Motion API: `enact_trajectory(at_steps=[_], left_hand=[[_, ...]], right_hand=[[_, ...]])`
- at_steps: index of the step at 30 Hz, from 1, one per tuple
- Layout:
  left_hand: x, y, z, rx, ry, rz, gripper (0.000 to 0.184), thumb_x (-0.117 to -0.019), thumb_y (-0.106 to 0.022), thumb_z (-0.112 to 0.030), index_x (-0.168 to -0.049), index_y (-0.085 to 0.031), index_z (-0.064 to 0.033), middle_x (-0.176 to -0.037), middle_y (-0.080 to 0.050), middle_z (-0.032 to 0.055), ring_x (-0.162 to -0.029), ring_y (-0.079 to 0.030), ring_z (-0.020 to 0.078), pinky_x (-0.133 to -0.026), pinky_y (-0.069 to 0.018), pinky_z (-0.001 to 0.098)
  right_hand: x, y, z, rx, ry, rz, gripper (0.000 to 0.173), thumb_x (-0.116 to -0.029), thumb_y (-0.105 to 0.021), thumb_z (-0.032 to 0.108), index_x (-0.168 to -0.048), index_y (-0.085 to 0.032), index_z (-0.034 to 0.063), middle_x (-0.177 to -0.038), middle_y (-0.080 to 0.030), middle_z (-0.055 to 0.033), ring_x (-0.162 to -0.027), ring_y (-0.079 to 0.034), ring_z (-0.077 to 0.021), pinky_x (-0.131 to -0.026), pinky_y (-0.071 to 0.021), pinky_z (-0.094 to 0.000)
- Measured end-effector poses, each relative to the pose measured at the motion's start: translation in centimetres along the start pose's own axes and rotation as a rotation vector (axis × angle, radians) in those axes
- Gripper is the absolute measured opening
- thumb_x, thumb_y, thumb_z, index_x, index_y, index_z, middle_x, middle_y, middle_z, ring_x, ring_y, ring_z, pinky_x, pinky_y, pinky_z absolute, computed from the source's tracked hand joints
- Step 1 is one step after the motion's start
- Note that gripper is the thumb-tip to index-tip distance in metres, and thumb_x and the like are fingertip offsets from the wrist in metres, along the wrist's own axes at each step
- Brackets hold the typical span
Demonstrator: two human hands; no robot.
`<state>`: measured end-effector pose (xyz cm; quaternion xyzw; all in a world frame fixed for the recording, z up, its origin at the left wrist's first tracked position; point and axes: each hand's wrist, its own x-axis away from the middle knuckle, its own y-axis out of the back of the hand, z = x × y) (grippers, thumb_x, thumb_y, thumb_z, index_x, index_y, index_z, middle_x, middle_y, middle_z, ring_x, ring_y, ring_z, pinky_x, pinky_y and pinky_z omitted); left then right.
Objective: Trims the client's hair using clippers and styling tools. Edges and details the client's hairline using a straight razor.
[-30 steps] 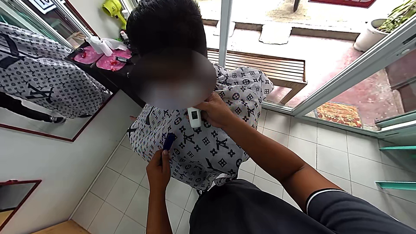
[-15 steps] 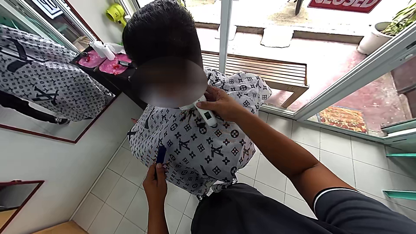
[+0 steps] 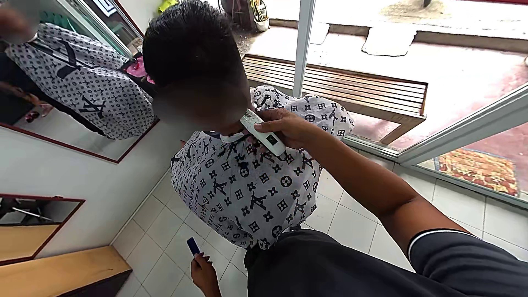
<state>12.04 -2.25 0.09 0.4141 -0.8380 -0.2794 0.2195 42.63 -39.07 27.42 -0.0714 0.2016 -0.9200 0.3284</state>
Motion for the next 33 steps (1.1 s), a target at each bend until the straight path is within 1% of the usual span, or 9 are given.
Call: enact_trajectory(at_steps=[2, 5, 9, 12, 16, 20, 23, 27, 33], left_hand=[[2.1, -0.4, 2.5, -0.058, 0.078, 0.031, 0.051, -0.1138, -0.032, -0.031, -0.12, -0.062, 0.0097, -0.091, -0.069, 0.0227, -0.074, -0.067, 0.0291, -0.071, -0.0553, 0.0487], [4.7, -0.4, 5.6, -0.138, 0.169, 0.092, 0.054, -0.114, -0.031, -0.032, -0.121, -0.063, 0.0103, -0.096, -0.07, 0.0264, -0.081, -0.069, 0.0366, -0.078, -0.0549, 0.0553], [6.9, 0.1, 9.5, -0.217, 0.317, 0.165, 0.057, -0.1137, -0.03, -0.036, -0.122, -0.063, 0.0094, -0.099, -0.071, 0.0267, -0.084, -0.07, 0.0372, -0.078, -0.0557, 0.0552], [7.6, 0.5, 11.0, -0.221, 0.402, 0.156, 0.058, -0.1136, -0.03, -0.038, -0.123, -0.063, 0.0092, -0.101, -0.072, 0.0268, -0.087, -0.071, 0.0372, -0.08, -0.0556, 0.0553], [7.6, 0.7, 11.0, -0.229, 0.414, 0.176, 0.059, -0.1137, -0.029, -0.038, -0.124, -0.063, 0.0083, -0.102, -0.072, 0.0254, -0.086, -0.07, 0.0353, -0.079, -0.0558, 0.0532], [7.0, 0.4, 9.6, -0.214, 0.39, 0.192, 0.059, -0.1136, -0.029, -0.04, -0.124, -0.062, 0.0077, -0.101, -0.071, 0.0246, -0.082, -0.069, 0.0331, -0.075, -0.0553, 0.0512], [6.7, -0.2, 9.0, -0.208, 0.378, 0.215, 0.057, -0.1139, -0.029, -0.038, -0.123, -0.062, 0.0081, -0.1, -0.071, 0.0249, -0.08, -0.069, 0.0328, -0.074, -0.0556, 0.0506], [6.5, -0.8, 8.2, -0.205, 0.368, 0.217, 0.054, -0.1139, -0.032, -0.036, -0.122, -0.063, 0.0078, -0.097, -0.071, 0.0241, -0.077, -0.068, 0.0318, -0.071, -0.0552, 0.0498], [7.2, -0.9, 8.6, -0.214, 0.375, 0.229, 0.054, -0.1138, -0.032, -0.036, -0.122, -0.063, 0.008, -0.097, -0.071, 0.0242, -0.077, -0.067, 0.0313, -0.071, -0.0548, 0.0488]], right_hand=[[-0.1, 0.4, 0.5, -0.004, 0.035, 0.025, 0.034, -0.1004, -0.055, 0.009, -0.133, -0.049, 0.0032, -0.111, -0.069, -0.0128, -0.093, -0.072, -0.0237, -0.071, -0.0638, -0.0387], [-0.2, 1.1, 1.3, 0.0, -0.017, 0.043, 0.031, -0.1021, -0.054, 0.009, -0.132, -0.052, 0.0024, -0.11, -0.07, -0.0137, -0.091, -0.073, -0.024, -0.07, -0.0637, -0.0386], [-0.4, 1.9, 1.7, 0.008, 0.052, 0.091, 0.032, -0.1018, -0.053, 0.009, -0.133, -0.05, 0.0022, -0.11, -0.069, -0.0133, -0.091, -0.073, -0.0231, -0.07, -0.064, -0.0376], [-0.6, 2.8, 2.5, 0.023, -0.016, 0.093, 0.029, -0.1035, -0.052, 0.01, -0.131, -0.052, 0.0017, -0.11, -0.071, -0.0132, -0.09, -0.073, -0.0227, -0.07, -0.0637, -0.0371], [-1.0, 4.0, 3.5, 0.044, 0.045, 0.166, 0.024, -0.1038, -0.05, 0.011, -0.126, -0.055, 0.0023, -0.106, -0.072, -0.0111, -0.088, -0.073, -0.0201, -0.067, -0.0634, -0.034], [-1.3, 5.0, 4.4, 0.121, -0.023, 0.185, 0.026, -0.1049, -0.052, 0.013, -0.127, -0.057, 0.002, -0.105, -0.073, -0.01, -0.085, -0.074, -0.0182, -0.061, -0.063, -0.0313], [-1.5, 5.4, 4.5, 0.084, 0.038, 0.2, 0.025, -0.1037, -0.054, 0.011, -0.127, -0.056, 0.0013, -0.103, -0.072, -0.011, -0.084, -0.074, -0.0192, -0.061, -0.0631, -0.0319], [-1.8, 5.9, 5.0, 0.125, 0.003, 0.202, 0.023, -0.105, -0.052, 0.012, -0.124, -0.059, 0.0019, -0.101, -0.073, -0.0089, -0.082, -0.074, -0.0168, -0.061, -0.0627, -0.0302], [-3.0, 7.6, 6.0, 0.209, 0.005, 0.278, 0.023, -0.1063, -0.049, 0.016, -0.119, -0.063, 0.0021, -0.102, -0.074, -0.0096, -0.081, -0.074, -0.0164, -0.06, -0.062, -0.0296]])
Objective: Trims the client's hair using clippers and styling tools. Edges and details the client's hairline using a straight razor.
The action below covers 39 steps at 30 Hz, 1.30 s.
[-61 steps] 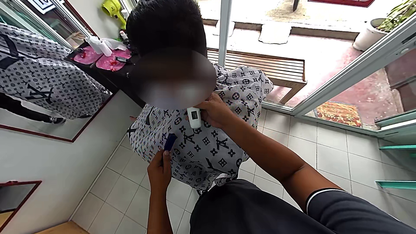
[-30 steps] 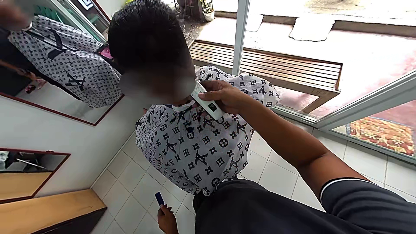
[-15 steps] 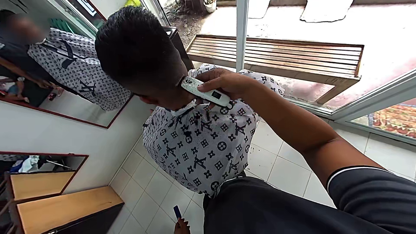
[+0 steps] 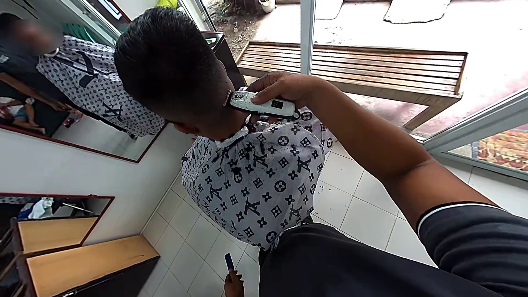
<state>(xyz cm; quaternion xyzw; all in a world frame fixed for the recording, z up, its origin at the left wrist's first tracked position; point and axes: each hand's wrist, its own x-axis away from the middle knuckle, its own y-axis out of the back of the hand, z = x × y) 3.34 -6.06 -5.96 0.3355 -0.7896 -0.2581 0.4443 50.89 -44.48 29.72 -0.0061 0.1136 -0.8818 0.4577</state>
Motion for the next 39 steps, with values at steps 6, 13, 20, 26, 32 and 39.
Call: enact_trajectory(at_steps=[6, 13, 20, 26, 32, 39], left_hand=[[0.6, -0.3, 0.9, 0.001, 0.027, 0.011, 0.055, -0.1139, -0.031, -0.036, -0.123, -0.062, 0.0078, -0.099, -0.071, 0.0245, -0.079, -0.068, 0.0314, -0.073, -0.0551, 0.0487], [0.3, -0.5, 1.4, 0.006, 0.024, 0.006, 0.055, -0.1139, -0.031, -0.037, -0.123, -0.063, 0.008, -0.097, -0.071, 0.0242, -0.078, -0.068, 0.0313, -0.073, -0.0551, 0.0489], [-0.2, -0.6, 0.6, -0.022, 0.003, 0.019, 0.054, -0.1138, -0.032, -0.036, -0.122, -0.063, 0.0079, -0.098, -0.072, 0.0243, -0.08, -0.069, 0.0345, -0.075, -0.0557, 0.0525], [-0.7, -0.8, 0.3, -0.031, 0.003, 0.014, 0.054, -0.1138, -0.032, -0.036, -0.121, -0.064, 0.0065, -0.097, -0.072, 0.0229, -0.079, -0.069, 0.0329, -0.073, -0.0549, 0.0513], [-0.8, -0.7, 0.2, -0.017, 0.005, 0.02, 0.055, -0.1138, -0.032, -0.037, -0.121, -0.064, 0.0071, -0.097, -0.072, 0.0237, -0.079, -0.068, 0.033, -0.073, -0.055, 0.0508], [-0.9, -0.6, 0.2, -0.02, 0.01, 0.023, 0.054, -0.1138, -0.032, -0.036, -0.121, -0.064, 0.0073, -0.098, -0.072, 0.024, -0.079, -0.068, 0.033, -0.073, -0.0547, 0.0504]], right_hand=[[-0.4, 1.7, 0.6, 0.064, -0.011, 0.054, 0.024, -0.1067, -0.049, 0.018, -0.116, -0.065, 0.003, -0.107, -0.074, -0.011, -0.084, -0.075, -0.0184, -0.06, -0.0628, -0.0321], [-0.6, 1.7, 1.0, 0.083, 0.034, 0.065, 0.023, -0.1045, -0.053, 0.016, -0.118, -0.064, 0.0021, -0.106, -0.074, -0.0107, -0.083, -0.075, -0.0182, -0.058, -0.0624, -0.0308], [0.2, 0.0, -0.2, 0.046, -0.021, -0.025, 0.025, -0.104, -0.055, 0.013, -0.125, -0.06, 0.0002, -0.102, -0.073, -0.0117, -0.081, -0.074, -0.0186, -0.061, -0.063, -0.0322], [0.5, -1.3, -0.3, -0.007, 0.022, -0.077, 0.025, -0.1036, -0.056, 0.012, -0.125, -0.059, 0.0002, -0.099, -0.072, -0.0112, -0.08, -0.074, -0.0188, -0.061, -0.0632, -0.032], [0.8, -1.9, -0.2, 0.018, 0.02, -0.081, 0.026, -0.1032, -0.057, 0.011, -0.126, -0.059, -0.0005, -0.099, -0.072, -0.0107, -0.079, -0.074, -0.0187, -0.061, -0.0635, -0.0321], [0.8, -2.0, -2.5, 0.007, 0.015, -0.085, 0.03, -0.102, -0.057, 0.009, -0.131, -0.056, -0.0001, -0.104, -0.071, -0.0106, -0.084, -0.073, -0.0185, -0.065, -0.0636, -0.0329]])
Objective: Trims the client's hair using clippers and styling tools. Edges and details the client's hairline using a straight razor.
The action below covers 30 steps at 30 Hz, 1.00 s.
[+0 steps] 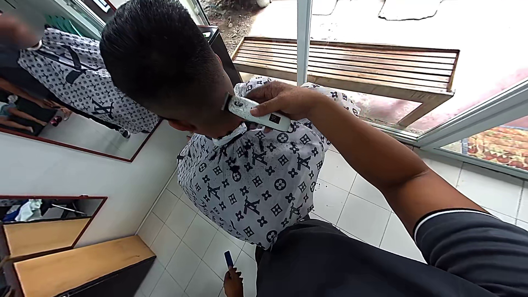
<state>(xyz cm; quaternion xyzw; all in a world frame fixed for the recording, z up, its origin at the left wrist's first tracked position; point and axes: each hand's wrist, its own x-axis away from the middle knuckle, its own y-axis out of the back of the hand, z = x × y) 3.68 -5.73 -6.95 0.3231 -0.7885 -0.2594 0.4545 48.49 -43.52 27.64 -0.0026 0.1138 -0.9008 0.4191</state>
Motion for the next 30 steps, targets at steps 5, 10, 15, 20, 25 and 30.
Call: enact_trajectory(at_steps=[5, 10, 15, 20, 25, 30], left_hand=[[-0.5, -0.1, 0.9, 0.012, -0.01, 0.009, 0.053, -0.1137, -0.033, -0.036, -0.12, -0.065, 0.007, -0.095, -0.071, 0.0226, -0.075, -0.067, 0.0304, -0.069, -0.0546, 0.048], [0.2, 0.1, 0.6, 0.003, -0.005, 0.038, 0.055, -0.1138, -0.031, -0.037, -0.123, -0.062, 0.0081, -0.098, -0.071, 0.0245, -0.079, -0.068, 0.0318, -0.073, -0.0552, 0.0493], [0.1, -0.2, 0.9, 0.026, -0.002, 0.026, 0.055, -0.1138, -0.031, -0.037, -0.123, -0.063, 0.0071, -0.098, -0.071, 0.0238, -0.078, -0.068, 0.0314, -0.072, -0.0554, 0.0488], [0.3, -0.5, 1.7, 0.034, 0.004, 0.037, 0.056, -0.1139, -0.031, -0.037, -0.123, -0.063, 0.0079, -0.098, -0.071, 0.0241, -0.078, -0.068, 0.0318, -0.073, -0.0552, 0.0493], [0.5, -0.5, 2.2, 0.049, 0.026, 0.037, 0.055, -0.1137, -0.032, -0.037, -0.123, -0.063, 0.0073, -0.098, -0.071, 0.0242, -0.079, -0.068, 0.0318, -0.072, -0.0553, 0.0492], [0.5, -0.3, 2.2, 0.03, 0.039, 0.04, 0.055, -0.1136, -0.032, -0.037, -0.123, -0.063, 0.007, -0.099, -0.071, 0.0239, -0.08, -0.068, 0.0318, -0.072, -0.0552, 0.0494]], right_hand=[[0.2, 0.4, -1.1, 0.014, -0.161, -0.007, 0.024, -0.1054, -0.055, 0.014, -0.125, -0.06, 0.0015, -0.105, -0.072, -0.0112, -0.085, -0.074, -0.0185, -0.065, -0.0635, -0.0325], [0.0, 0.3, 0.7, -0.028, 0.005, -0.018, 0.027, -0.1047, -0.054, 0.014, -0.128, -0.057, 0.0023, -0.102, -0.072, -0.0095, -0.082, -0.074, -0.0169, -0.063, -0.0633, -0.0305], [-0.5, 1.9, 2.2, 0.028, -0.022, 0.029, 0.025, -0.1058, -0.051, 0.017, -0.124, -0.061, 0.0025, -0.105, -0.074, -0.0104, -0.08, -0.074, -0.017, -0.061, -0.0626, -0.0295], [-0.8, 2.5, 3.7, 0.096, 0.004, 0.063, 0.023, -0.1057, -0.051, 0.016, -0.12, -0.064, 0.0027, -0.106, -0.074, -0.0097, -0.084, -0.075, -0.0172, -0.061, -0.0633, -0.0299], [-0.8, 2.7, 3.8, 0.111, 0.013, 0.072, 0.022, -0.1045, -0.054, 0.015, -0.12, -0.063, 0.003, -0.107, -0.074, -0.01, -0.085, -0.075, -0.0179, -0.062, -0.0635, -0.0307], [-0.6, 2.1, 2.0, 0.051, 0.047, 0.051, 0.03, -0.1012, -0.057, 0.015, -0.129, -0.058, 0.0035, -0.108, -0.073, -0.0104, -0.086, -0.074, -0.0193, -0.064, -0.0639, -0.0327]])
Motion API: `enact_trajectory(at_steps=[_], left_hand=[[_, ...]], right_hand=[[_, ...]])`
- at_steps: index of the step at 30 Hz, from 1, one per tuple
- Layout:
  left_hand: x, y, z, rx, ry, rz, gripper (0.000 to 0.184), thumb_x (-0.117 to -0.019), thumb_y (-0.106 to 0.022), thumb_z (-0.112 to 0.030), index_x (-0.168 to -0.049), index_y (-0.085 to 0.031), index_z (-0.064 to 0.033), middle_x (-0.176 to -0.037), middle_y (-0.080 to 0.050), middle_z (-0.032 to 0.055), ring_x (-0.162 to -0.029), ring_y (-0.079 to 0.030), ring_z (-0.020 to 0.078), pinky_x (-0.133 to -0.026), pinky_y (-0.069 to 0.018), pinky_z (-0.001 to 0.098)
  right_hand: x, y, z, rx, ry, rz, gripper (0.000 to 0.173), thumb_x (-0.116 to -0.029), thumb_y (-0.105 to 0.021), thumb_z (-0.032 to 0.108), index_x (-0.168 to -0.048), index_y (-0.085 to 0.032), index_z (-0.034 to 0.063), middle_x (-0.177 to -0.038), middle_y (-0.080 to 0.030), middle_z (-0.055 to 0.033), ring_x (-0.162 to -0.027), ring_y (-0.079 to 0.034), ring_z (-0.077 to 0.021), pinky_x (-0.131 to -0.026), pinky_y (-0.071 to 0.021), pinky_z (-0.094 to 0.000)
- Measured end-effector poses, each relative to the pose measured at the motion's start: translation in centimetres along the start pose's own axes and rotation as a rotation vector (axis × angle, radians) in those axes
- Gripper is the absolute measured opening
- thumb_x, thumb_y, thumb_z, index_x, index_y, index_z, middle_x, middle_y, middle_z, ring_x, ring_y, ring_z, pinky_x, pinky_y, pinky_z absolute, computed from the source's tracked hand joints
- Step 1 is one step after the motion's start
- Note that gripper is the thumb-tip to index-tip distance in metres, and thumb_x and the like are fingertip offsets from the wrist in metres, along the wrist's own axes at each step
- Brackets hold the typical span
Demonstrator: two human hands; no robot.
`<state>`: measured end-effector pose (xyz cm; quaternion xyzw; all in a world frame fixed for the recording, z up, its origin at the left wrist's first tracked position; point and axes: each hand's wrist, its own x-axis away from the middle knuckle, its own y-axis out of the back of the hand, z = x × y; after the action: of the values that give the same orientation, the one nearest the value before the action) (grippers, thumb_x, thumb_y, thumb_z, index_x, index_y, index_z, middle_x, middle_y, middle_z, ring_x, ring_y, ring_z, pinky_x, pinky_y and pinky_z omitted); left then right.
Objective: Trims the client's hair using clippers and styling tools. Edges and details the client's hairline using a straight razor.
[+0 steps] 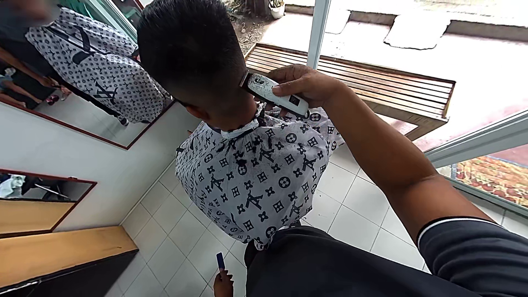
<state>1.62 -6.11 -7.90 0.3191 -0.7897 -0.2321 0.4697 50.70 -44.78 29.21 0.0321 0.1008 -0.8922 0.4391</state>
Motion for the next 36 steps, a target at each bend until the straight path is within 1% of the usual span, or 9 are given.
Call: enact_trajectory(at_steps=[5, 14, 19, 22, 24, 28, 31, 33, 36], left_hand=[[-0.5, 0.5, -0.1, 0.004, -0.011, -0.002, 0.053, -0.1137, -0.032, -0.036, -0.122, -0.064, 0.0065, -0.097, -0.072, 0.0229, -0.079, -0.069, 0.032, -0.073, -0.0557, 0.0503], [-1.5, 2.2, -1.2, 0.02, 0.037, 0.019, 0.052, -0.1126, -0.035, -0.039, -0.125, -0.066, 0.0014, -0.108, -0.073, 0.0205, -0.097, -0.072, 0.0338, -0.091, -0.0558, 0.0536], [-4.0, 4.7, -3.6, 0.062, -0.024, -0.01, 0.052, -0.1124, -0.033, -0.039, -0.123, -0.066, -0.0003, -0.106, -0.073, 0.0175, -0.095, -0.072, 0.0306, -0.089, -0.0564, 0.0513], [-6.9, 6.8, -7.4, 0.153, -0.142, -0.041, 0.052, -0.1127, -0.034, -0.037, -0.122, -0.066, 0.002, -0.103, -0.073, 0.0187, -0.091, -0.072, 0.0306, -0.087, -0.0571, 0.0514], [-9.0, 8.9, -10.3, 0.178, -0.215, -0.051, 0.052, -0.1126, -0.034, -0.037, -0.122, -0.066, 0.0024, -0.102, -0.072, 0.0192, -0.09, -0.071, 0.0307, -0.087, -0.0569, 0.0514], [-13.1, 13.7, -17.3, 0.19, -0.473, -0.057, 0.048, -0.1124, -0.036, -0.031, -0.126, -0.062, 0.0067, -0.103, -0.071, 0.0216, -0.091, -0.071, 0.0322, -0.086, -0.0577, 0.0524], [-15.8, 17.1, -24.0, 0.133, -0.72, 0.047, 0.046, -0.1125, -0.034, -0.027, -0.131, -0.058, 0.0083, -0.107, -0.069, 0.0238, -0.095, -0.07, 0.0327, -0.089, -0.0562, 0.0514], [-17.3, 19.5, -29.2, -0.006, -0.943, 0.13, 0.045, -0.1118, -0.035, -0.025, -0.13, -0.058, 0.0086, -0.111, -0.069, 0.0249, -0.103, -0.068, 0.0344, -0.095, -0.0536, 0.053], [-17.2, 21.6, -38.1, -0.213, -1.329, 0.231, 0.043, -0.1106, -0.039, -0.024, -0.124, -0.063, 0.0096, -0.112, -0.068, 0.0282, -0.108, -0.067, 0.042, -0.097, -0.0501, 0.0608]], right_hand=[[0.3, -0.8, -2.5, 0.038, -0.239, -0.027, 0.028, -0.105, -0.053, 0.017, -0.128, -0.06, 0.0016, -0.104, -0.073, -0.0123, -0.083, -0.074, -0.0193, -0.063, -0.0635, -0.0322], [1.3, -3.1, -3.1, 0.264, -0.168, -0.208, 0.049, -0.0944, -0.062, 0.026, -0.142, -0.053, 0.0157, -0.109, -0.071, -0.0057, -0.084, -0.073, -0.0171, -0.064, -0.0637, -0.0337], [1.3, -6.7, -4.7, 0.236, -0.227, -0.297, 0.049, -0.0983, -0.055, 0.016, -0.145, -0.044, 0.008, -0.114, -0.069, -0.0045, -0.087, -0.073, -0.0161, -0.065, -0.0639, -0.0338], [1.3, -8.6, -4.9, 0.2, -0.187, -0.361, 0.048, -0.1004, -0.05, 0.014, -0.147, -0.04, 0.0065, -0.119, -0.068, -0.0028, -0.092, -0.073, -0.0149, -0.07, -0.0638, -0.0319], [1.0, -9.8, -5.7, 0.251, -0.146, -0.433, 0.051, -0.0991, -0.055, 0.015, -0.147, -0.039, 0.0043, -0.116, -0.069, -0.0045, -0.089, -0.073, -0.0146, -0.071, -0.0638, -0.0321], [0.9, -16.5, -5.8, 0.72, -0.058, -0.768, 0.069, -0.0903, -0.075, 0.028, -0.148, -0.046, 0.004, -0.137, -0.06, -0.0144, -0.11, -0.066, -0.017, -0.091, -0.0584, -0.0362], [0.1, -23.1, -6.1, 1.135, 0.008, -0.997, 0.056, -0.0921, -0.071, 0.024, -0.141, -0.055, 0.0016, -0.135, -0.058, -0.0273, -0.117, -0.062, -0.0364, -0.096, -0.0523, -0.0534], [-0.5, -27.1, -7.5, 1.2, -0.004, -1.101, 0.054, -0.0923, -0.071, 0.02, -0.141, -0.057, 0.0026, -0.134, -0.06, -0.0252, -0.118, -0.062, -0.0353, -0.097, -0.0528, -0.053], [-1.3, -32.1, -9.5, 1.106, -0.053, -1.181, 0.053, -0.0921, -0.073, 0.025, -0.14, -0.059, 0.0073, -0.131, -0.064, -0.0176, -0.107, -0.068, -0.0239, -0.086, -0.0587, -0.0427]])
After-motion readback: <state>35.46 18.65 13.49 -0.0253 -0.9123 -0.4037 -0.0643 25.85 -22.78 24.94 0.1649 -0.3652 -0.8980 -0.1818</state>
